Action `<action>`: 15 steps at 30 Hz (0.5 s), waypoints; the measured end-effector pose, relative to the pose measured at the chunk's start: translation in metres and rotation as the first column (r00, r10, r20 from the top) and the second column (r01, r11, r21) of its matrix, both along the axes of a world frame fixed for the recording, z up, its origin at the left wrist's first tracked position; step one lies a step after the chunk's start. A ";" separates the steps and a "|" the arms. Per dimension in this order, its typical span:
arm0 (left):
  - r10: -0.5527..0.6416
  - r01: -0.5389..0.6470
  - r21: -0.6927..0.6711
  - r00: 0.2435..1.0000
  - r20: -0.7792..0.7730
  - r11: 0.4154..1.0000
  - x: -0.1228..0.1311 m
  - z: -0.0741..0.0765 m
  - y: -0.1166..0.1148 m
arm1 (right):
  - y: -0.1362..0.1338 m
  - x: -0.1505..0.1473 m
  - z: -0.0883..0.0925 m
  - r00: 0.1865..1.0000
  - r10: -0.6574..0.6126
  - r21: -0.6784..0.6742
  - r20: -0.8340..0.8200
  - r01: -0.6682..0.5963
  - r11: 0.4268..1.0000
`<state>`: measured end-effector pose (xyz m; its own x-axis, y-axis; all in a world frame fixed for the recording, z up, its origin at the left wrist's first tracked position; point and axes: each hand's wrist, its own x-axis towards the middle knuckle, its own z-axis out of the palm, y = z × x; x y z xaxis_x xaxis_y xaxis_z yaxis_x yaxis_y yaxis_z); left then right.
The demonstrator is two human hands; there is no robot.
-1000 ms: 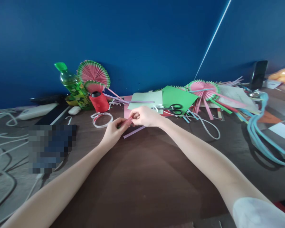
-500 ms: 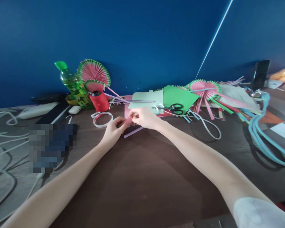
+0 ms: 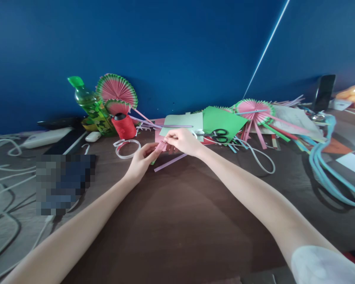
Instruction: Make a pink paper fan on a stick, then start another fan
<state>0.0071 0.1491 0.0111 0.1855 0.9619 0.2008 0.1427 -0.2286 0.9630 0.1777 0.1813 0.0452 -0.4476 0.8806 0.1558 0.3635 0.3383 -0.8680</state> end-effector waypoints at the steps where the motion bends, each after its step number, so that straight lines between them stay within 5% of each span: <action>1: -0.034 0.034 -0.015 0.999 0.032 0.999 0.000 0.000 0.001 | 0.002 0.000 -0.001 1.000 -0.026 -0.020 -0.012 0.026 0.999; 4: -0.095 0.101 -0.044 0.986 0.135 0.994 -0.003 -0.002 0.004 | 0.007 0.002 -0.007 0.994 -0.110 -0.038 -0.002 0.110 0.993; 10: -0.043 0.101 -0.099 0.883 0.468 0.990 -0.012 -0.003 0.014 | 0.016 0.008 -0.012 0.968 -0.244 0.000 0.063 0.245 0.970; 15: 0.003 0.070 -0.102 0.811 0.585 0.992 -0.012 -0.004 0.020 | 0.026 0.027 -0.007 0.886 -0.432 0.079 0.172 0.424 0.902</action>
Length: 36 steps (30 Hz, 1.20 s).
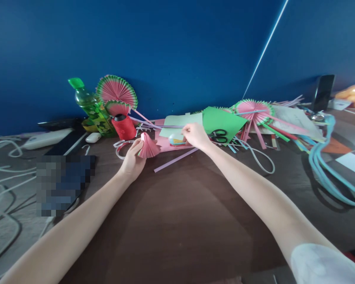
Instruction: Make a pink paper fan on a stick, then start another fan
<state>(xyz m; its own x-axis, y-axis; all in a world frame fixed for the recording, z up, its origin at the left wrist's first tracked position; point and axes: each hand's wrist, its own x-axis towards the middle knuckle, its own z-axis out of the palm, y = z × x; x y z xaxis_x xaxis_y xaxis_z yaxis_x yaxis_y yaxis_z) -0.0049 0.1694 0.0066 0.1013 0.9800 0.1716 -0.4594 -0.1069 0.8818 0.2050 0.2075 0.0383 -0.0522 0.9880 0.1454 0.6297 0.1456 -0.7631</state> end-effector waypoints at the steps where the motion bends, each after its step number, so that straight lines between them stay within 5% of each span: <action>1: 0.024 -0.024 -0.019 1.000 0.020 1.000 0.000 -0.001 0.001 | 0.003 0.006 0.001 0.999 -0.048 0.030 0.006 0.048 0.998; 5: 0.108 -0.104 -0.121 0.994 0.030 0.987 0.002 -0.004 0.003 | 0.013 0.030 0.007 0.989 -0.140 0.023 -0.040 0.141 0.990; 8: 0.110 -0.108 -0.145 0.994 0.004 0.983 0.002 -0.004 0.002 | 0.017 0.043 0.009 0.982 -0.165 -0.006 0.096 0.166 0.986; 11: 0.111 -0.112 -0.138 0.994 -0.013 0.984 0.002 -0.005 0.002 | 0.018 0.047 0.009 0.926 -0.196 0.104 0.322 0.172 0.980; 14: 0.112 -0.119 -0.125 0.992 -0.060 0.985 0.003 -0.005 0.001 | 0.015 0.041 0.010 0.908 -0.177 0.265 0.381 0.076 0.961; 17: 0.117 -0.129 -0.119 0.988 -0.100 0.984 0.004 -0.005 0.001 | 0.007 0.028 0.014 0.932 -0.025 0.324 0.363 -0.101 0.941; 20: 0.114 -0.127 -0.113 0.987 -0.113 0.985 0.004 -0.005 0.000 | -0.003 0.013 0.018 0.879 0.271 0.160 0.391 -0.355 0.921; 22: 0.116 -0.128 -0.121 0.988 -0.098 0.984 0.004 -0.005 0.000 | -0.006 0.006 0.016 0.823 0.325 0.115 0.466 -0.421 0.900; 25: 0.129 -0.136 -0.173 0.990 -0.053 0.975 0.005 -0.004 0.002 | -0.005 0.004 0.010 0.790 0.198 0.135 0.580 -0.333 0.933; 28: 0.127 -0.122 -0.244 0.992 0.005 0.962 0.006 -0.002 0.003 | -0.002 0.011 0.008 0.779 -0.037 0.200 0.626 -0.114 0.973; 32: 0.102 -0.083 -0.255 0.993 0.065 0.963 0.005 0.000 0.003 | 0.001 0.022 0.015 0.724 -0.376 0.357 0.578 0.191 0.915; 34: 0.062 -0.045 -0.218 0.995 0.074 0.975 0.003 0.001 0.002 | 0.002 0.024 0.021 0.765 -0.431 0.459 0.478 0.201 0.865; 36: 0.025 -0.012 -0.179 0.997 0.067 0.984 0.001 0.000 0.001 | 0.001 0.023 0.026 0.857 -0.350 0.542 0.379 0.101 0.835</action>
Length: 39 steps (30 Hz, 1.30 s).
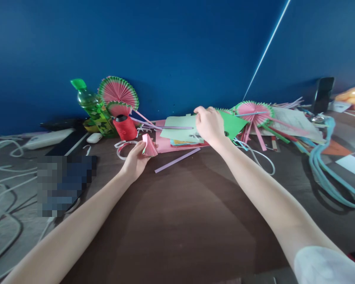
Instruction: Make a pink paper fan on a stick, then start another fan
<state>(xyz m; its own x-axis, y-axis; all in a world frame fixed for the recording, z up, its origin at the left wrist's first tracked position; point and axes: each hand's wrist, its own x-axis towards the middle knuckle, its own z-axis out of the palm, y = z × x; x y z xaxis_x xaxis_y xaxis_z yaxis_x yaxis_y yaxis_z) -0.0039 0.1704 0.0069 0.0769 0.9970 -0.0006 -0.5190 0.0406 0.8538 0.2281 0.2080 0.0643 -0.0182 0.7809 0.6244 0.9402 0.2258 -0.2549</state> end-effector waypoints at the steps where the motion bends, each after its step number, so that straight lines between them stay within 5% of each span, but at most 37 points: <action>1: -0.007 0.007 0.015 1.000 -0.008 1.000 -0.001 0.000 0.000 | -0.001 -0.002 0.002 0.994 0.109 0.030 -0.025 -0.108 0.994; 4: -0.011 0.012 0.044 0.999 -0.031 0.999 -0.002 -0.001 0.000 | -0.009 -0.011 0.004 0.894 0.440 -0.105 -0.083 -0.447 0.888; 6: -0.018 0.021 0.066 0.999 -0.049 0.998 -0.001 0.000 0.000 | -0.015 -0.020 0.001 0.788 0.595 -0.370 -0.156 -0.606 0.705; 8: -0.016 0.023 0.095 0.997 -0.077 0.995 0.000 0.001 0.001 | -0.019 -0.028 -0.006 0.716 0.664 -0.568 -0.213 -0.644 0.512; 10: 0.016 -0.002 0.120 0.994 -0.112 0.993 0.001 0.003 0.001 | -0.022 -0.036 -0.014 0.698 0.683 -0.650 -0.216 -0.625 0.432; 14: 0.113 -0.083 0.165 0.977 -0.178 0.983 -0.003 0.006 0.003 | -0.024 -0.043 -0.023 0.712 0.686 -0.693 -0.151 -0.571 0.441; 21: 0.229 -0.155 0.237 0.918 -0.325 0.959 -0.011 0.009 0.006 | -0.025 -0.036 -0.012 0.742 0.646 -0.729 -0.180 -0.542 0.419; 28: 0.277 -0.192 0.265 0.899 -0.338 0.945 -0.011 0.011 0.006 | -0.028 -0.038 -0.008 0.540 0.596 -0.342 -0.594 -0.840 0.420; 33: 0.307 -0.240 0.248 0.908 -0.284 0.939 -0.013 0.009 0.008 | -0.030 -0.039 -0.007 0.451 0.567 -0.309 -0.689 -0.891 0.332; 39: 0.263 -0.150 0.304 0.888 -0.377 0.941 -0.006 0.006 0.002 | -0.038 -0.051 -0.010 0.491 0.578 -0.153 -0.652 -0.832 0.534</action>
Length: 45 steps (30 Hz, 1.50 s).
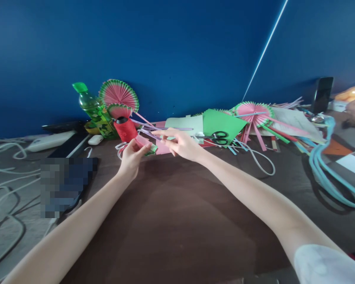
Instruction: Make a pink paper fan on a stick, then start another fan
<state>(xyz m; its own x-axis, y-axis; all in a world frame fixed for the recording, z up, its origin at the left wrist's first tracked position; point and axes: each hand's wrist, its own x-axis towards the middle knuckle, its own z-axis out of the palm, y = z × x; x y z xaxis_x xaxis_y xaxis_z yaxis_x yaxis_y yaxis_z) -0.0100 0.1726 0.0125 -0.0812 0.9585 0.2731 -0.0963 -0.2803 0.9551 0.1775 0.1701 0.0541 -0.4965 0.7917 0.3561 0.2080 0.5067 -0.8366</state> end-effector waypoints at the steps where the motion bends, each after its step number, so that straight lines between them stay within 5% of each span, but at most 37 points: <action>1: -0.003 0.003 -0.001 1.000 -0.025 1.000 0.002 0.000 -0.001 | -0.002 -0.003 -0.001 0.999 -0.033 0.040 -0.008 0.033 0.999; 5: -0.035 0.035 -0.007 0.997 -0.065 0.999 0.006 -0.002 -0.004 | -0.010 -0.015 -0.007 0.993 -0.096 0.111 -0.074 0.104 0.988; 18: -0.135 0.185 -0.190 0.959 0.247 0.964 0.003 0.003 -0.001 | -0.005 -0.019 -0.025 0.984 0.018 -0.173 -0.178 -0.050 0.984; 23: -0.229 0.308 -0.259 0.928 0.294 0.916 -0.004 0.007 0.004 | 0.004 -0.007 -0.017 0.988 0.015 -0.113 -0.155 -0.033 0.993; 31: -0.272 0.330 -0.317 0.938 0.214 0.889 -0.005 0.011 0.003 | 0.009 0.003 -0.009 0.997 -0.054 -0.026 -0.056 0.053 0.998; 39: -0.120 0.141 -0.142 0.982 0.148 0.980 0.000 0.001 0.005 | 0.000 -0.006 -0.010 0.993 -0.116 0.004 -0.014 0.116 0.993; 45: -0.181 0.196 -0.092 0.972 0.150 0.976 0.003 0.001 0.000 | -0.014 -0.019 -0.017 0.987 -0.160 0.150 0.004 0.157 0.976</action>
